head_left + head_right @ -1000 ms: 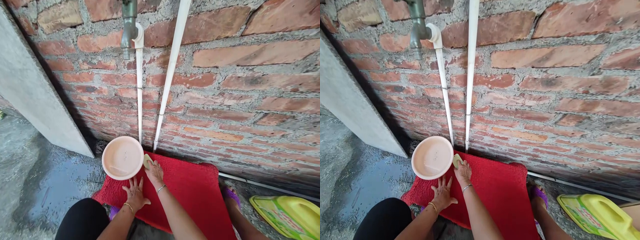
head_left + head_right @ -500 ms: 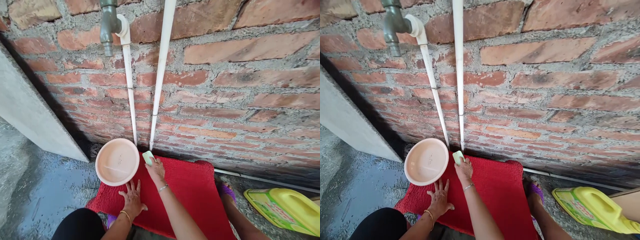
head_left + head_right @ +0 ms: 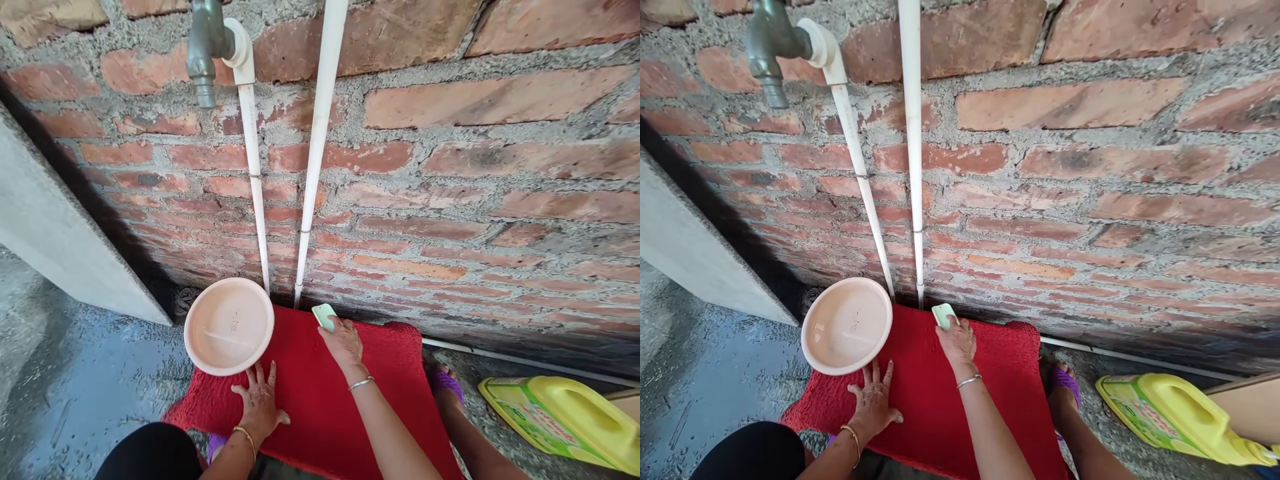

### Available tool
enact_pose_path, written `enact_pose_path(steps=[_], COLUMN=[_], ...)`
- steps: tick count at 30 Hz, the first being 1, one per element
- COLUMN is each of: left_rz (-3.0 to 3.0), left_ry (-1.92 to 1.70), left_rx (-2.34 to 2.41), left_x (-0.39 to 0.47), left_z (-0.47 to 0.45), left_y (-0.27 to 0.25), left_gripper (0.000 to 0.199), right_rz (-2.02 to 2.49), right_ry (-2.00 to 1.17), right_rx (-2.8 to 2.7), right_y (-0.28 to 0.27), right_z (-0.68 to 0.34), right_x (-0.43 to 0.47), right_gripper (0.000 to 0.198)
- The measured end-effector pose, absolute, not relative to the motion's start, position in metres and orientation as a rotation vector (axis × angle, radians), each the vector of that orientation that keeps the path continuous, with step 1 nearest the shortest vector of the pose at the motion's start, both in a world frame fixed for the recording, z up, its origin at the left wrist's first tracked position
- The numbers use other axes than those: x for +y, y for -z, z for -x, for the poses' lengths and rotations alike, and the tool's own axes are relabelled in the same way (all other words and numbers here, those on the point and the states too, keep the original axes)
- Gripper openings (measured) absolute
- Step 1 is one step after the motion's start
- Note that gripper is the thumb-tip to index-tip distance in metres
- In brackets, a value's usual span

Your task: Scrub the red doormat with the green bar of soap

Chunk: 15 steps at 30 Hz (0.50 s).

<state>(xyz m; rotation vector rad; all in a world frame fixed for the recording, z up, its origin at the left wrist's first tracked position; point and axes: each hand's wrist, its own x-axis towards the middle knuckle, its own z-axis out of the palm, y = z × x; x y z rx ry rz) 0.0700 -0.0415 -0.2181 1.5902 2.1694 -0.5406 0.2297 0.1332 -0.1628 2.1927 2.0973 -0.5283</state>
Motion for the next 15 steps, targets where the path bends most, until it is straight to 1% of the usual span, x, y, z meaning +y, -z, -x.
enact_pose_path(steps=[4, 7, 10, 15], left_rz=[-1.583, -1.572, -1.591, -1.62], left_ry=[0.517, 0.505, 0.538, 0.551], left_rx=[2.152, 2.142, 2.162, 2.191], left_x=[-0.039, -0.038, -0.038, -0.039], left_z=[-0.069, -0.069, -0.069, -0.068], left_y=[0.205, 0.199, 0.201, 0.207], left_gripper=[0.113, 0.109, 0.111, 0.11], right_rz=[-1.905, -1.776, -1.739, -1.765], right_ry=[0.628, 0.686, 0.73, 0.773], right_rx=[2.244, 2.224, 2.169, 2.038], right_y=[0.145, 0.14, 0.143, 0.145], right_z=[-0.171, -0.147, -0.157, -0.223], right_x=[0.153, 0.173, 0.192, 0.212], right_gripper=[0.045, 0.045, 0.041, 0.039])
